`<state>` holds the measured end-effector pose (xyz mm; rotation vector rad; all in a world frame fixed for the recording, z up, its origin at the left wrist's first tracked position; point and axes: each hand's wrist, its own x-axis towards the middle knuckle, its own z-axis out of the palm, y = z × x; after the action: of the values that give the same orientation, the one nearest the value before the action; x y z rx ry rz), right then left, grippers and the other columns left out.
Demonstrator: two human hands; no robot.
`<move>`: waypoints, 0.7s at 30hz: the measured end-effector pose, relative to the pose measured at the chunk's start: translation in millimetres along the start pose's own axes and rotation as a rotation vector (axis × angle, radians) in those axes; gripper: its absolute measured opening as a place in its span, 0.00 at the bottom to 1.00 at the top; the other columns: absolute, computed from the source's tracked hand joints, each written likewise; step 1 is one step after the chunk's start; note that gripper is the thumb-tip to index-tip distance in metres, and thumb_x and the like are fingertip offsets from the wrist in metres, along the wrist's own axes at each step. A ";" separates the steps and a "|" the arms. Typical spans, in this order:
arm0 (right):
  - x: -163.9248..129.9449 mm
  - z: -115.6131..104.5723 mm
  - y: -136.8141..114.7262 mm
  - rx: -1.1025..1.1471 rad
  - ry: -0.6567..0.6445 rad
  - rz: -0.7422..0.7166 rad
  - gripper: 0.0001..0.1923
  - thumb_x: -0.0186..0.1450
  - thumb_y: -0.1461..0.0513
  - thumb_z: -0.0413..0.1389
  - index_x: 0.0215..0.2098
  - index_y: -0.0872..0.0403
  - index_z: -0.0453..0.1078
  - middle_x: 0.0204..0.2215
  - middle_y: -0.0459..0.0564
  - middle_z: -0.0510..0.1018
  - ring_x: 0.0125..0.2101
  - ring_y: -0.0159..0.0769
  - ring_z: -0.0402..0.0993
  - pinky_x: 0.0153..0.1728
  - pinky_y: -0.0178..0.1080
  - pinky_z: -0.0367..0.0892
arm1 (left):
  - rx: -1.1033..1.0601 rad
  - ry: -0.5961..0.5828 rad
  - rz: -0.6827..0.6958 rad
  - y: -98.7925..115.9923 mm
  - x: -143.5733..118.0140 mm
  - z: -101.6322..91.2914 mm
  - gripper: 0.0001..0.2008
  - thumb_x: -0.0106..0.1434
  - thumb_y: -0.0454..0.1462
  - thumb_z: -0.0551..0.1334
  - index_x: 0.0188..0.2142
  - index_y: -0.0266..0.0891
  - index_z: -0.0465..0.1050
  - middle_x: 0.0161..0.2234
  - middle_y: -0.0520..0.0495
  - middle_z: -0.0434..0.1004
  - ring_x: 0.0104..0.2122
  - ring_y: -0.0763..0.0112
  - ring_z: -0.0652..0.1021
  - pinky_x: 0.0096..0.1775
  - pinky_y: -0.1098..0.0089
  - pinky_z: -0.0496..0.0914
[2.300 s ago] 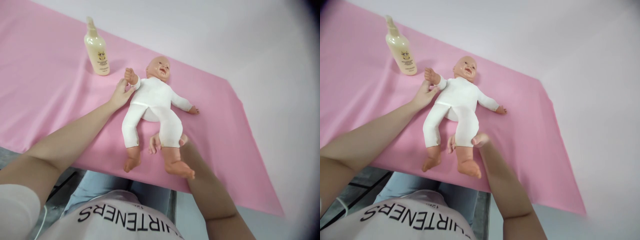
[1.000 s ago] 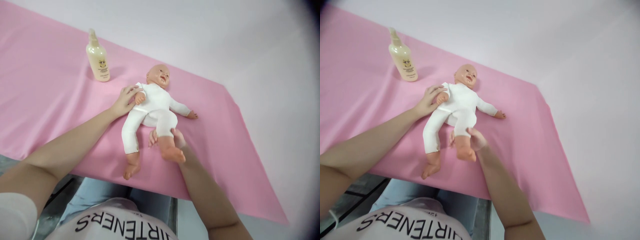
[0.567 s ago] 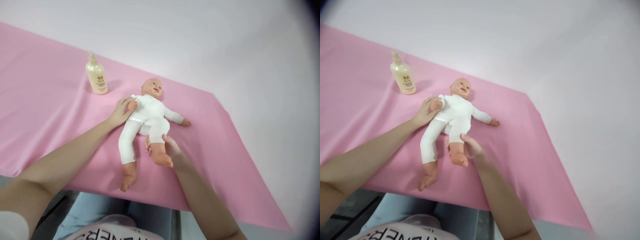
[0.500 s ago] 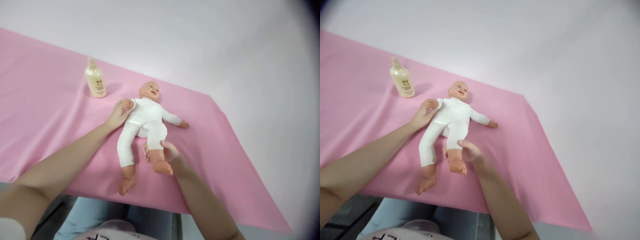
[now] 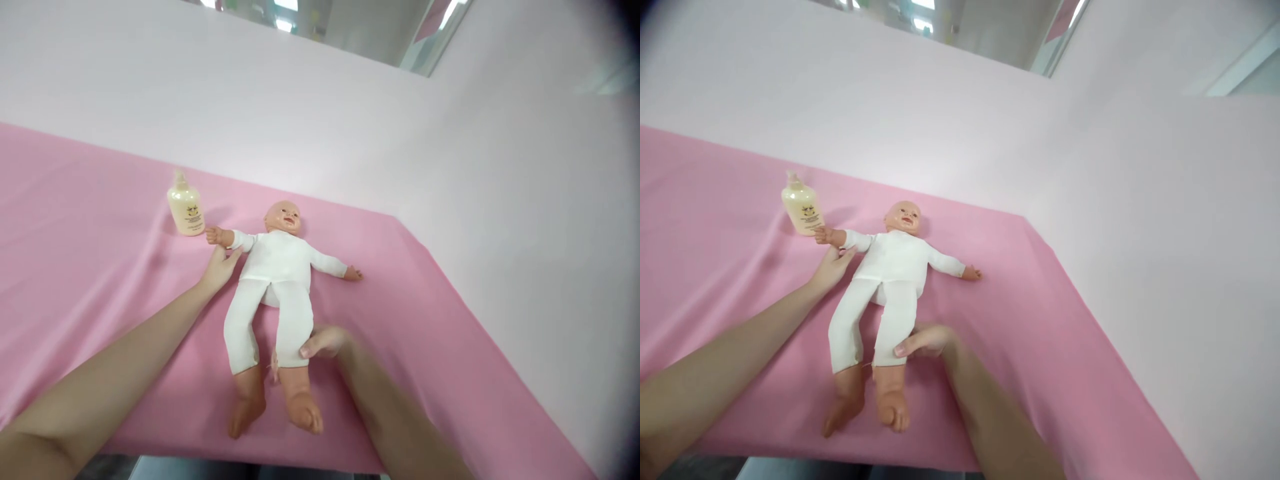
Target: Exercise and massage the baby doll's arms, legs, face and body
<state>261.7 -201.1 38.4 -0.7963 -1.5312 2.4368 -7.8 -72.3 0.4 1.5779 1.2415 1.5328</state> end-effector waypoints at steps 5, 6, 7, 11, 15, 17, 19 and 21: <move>8.0 1.2 3.5 0.032 0.010 -0.214 0.34 0.45 0.37 0.64 0.36 0.55 0.74 0.33 0.58 0.82 0.45 0.54 0.79 0.46 0.50 0.71 | 0.124 -0.002 0.167 2.8 -1.1 -2.1 0.16 0.67 0.43 0.60 0.51 0.37 0.73 0.50 0.37 0.78 0.52 0.52 0.78 0.59 0.49 0.70; 10.1 1.5 3.0 0.072 0.055 -0.273 0.35 0.45 0.35 0.62 0.36 0.55 0.74 0.33 0.58 0.81 0.44 0.54 0.79 0.45 0.50 0.72 | 0.163 -0.001 0.206 3.2 -2.0 -2.7 0.17 0.67 0.41 0.59 0.52 0.38 0.73 0.52 0.37 0.77 0.55 0.52 0.76 0.61 0.48 0.69; 12.1 1.5 2.0 0.129 0.105 -0.319 0.36 0.46 0.33 0.60 0.35 0.55 0.74 0.31 0.58 0.80 0.43 0.53 0.79 0.44 0.49 0.72 | 0.209 -0.013 0.242 3.3 -3.1 -3.3 0.17 0.68 0.40 0.59 0.54 0.40 0.73 0.54 0.38 0.76 0.57 0.53 0.74 0.62 0.48 0.67; 16.1 0.1 -3.5 0.318 0.433 -0.346 0.31 0.58 0.36 0.58 0.35 0.55 0.74 0.29 0.54 0.79 0.38 0.44 0.79 0.42 0.44 0.73 | 0.404 -0.238 0.338 -0.1 -7.0 -5.1 0.20 0.67 0.36 0.60 0.59 0.47 0.73 0.62 0.41 0.70 0.62 0.52 0.70 0.64 0.47 0.64; 16.5 0.0 -2.9 0.344 0.536 -0.371 0.26 0.62 0.40 0.60 0.35 0.55 0.73 0.29 0.52 0.77 0.34 0.40 0.77 0.40 0.42 0.73 | 0.454 -0.302 0.338 -3.3 -8.8 -5.5 0.21 0.69 0.36 0.58 0.61 0.49 0.72 0.65 0.41 0.67 0.63 0.51 0.68 0.64 0.47 0.63; 16.9 0.6 -0.9 0.318 0.452 -0.405 0.27 0.62 0.39 0.59 0.35 0.55 0.73 0.29 0.52 0.77 0.35 0.41 0.77 0.42 0.43 0.73 | 0.430 -0.291 0.329 -2.6 -8.7 -4.8 0.21 0.69 0.38 0.59 0.61 0.49 0.72 0.65 0.41 0.68 0.64 0.52 0.67 0.65 0.47 0.62; 17.1 1.2 0.3 0.266 0.374 -0.449 0.29 0.60 0.37 0.58 0.34 0.55 0.72 0.29 0.53 0.76 0.37 0.43 0.77 0.44 0.44 0.73 | 0.379 -0.260 0.319 -1.6 -7.6 -3.3 0.21 0.69 0.41 0.59 0.61 0.47 0.71 0.64 0.41 0.69 0.64 0.52 0.68 0.65 0.47 0.61; 16.2 1.7 0.3 0.210 0.320 -0.460 0.33 0.57 0.33 0.57 0.33 0.55 0.72 0.29 0.55 0.76 0.39 0.46 0.77 0.44 0.45 0.73 | 0.301 -0.197 0.286 -1.8 -5.6 -1.3 0.20 0.69 0.44 0.59 0.59 0.45 0.71 0.61 0.40 0.73 0.61 0.53 0.71 0.65 0.47 0.62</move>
<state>247.1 -196.2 33.0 -0.6643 -1.1619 1.9806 -8.8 -76.9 -3.3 2.1244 1.2168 1.3589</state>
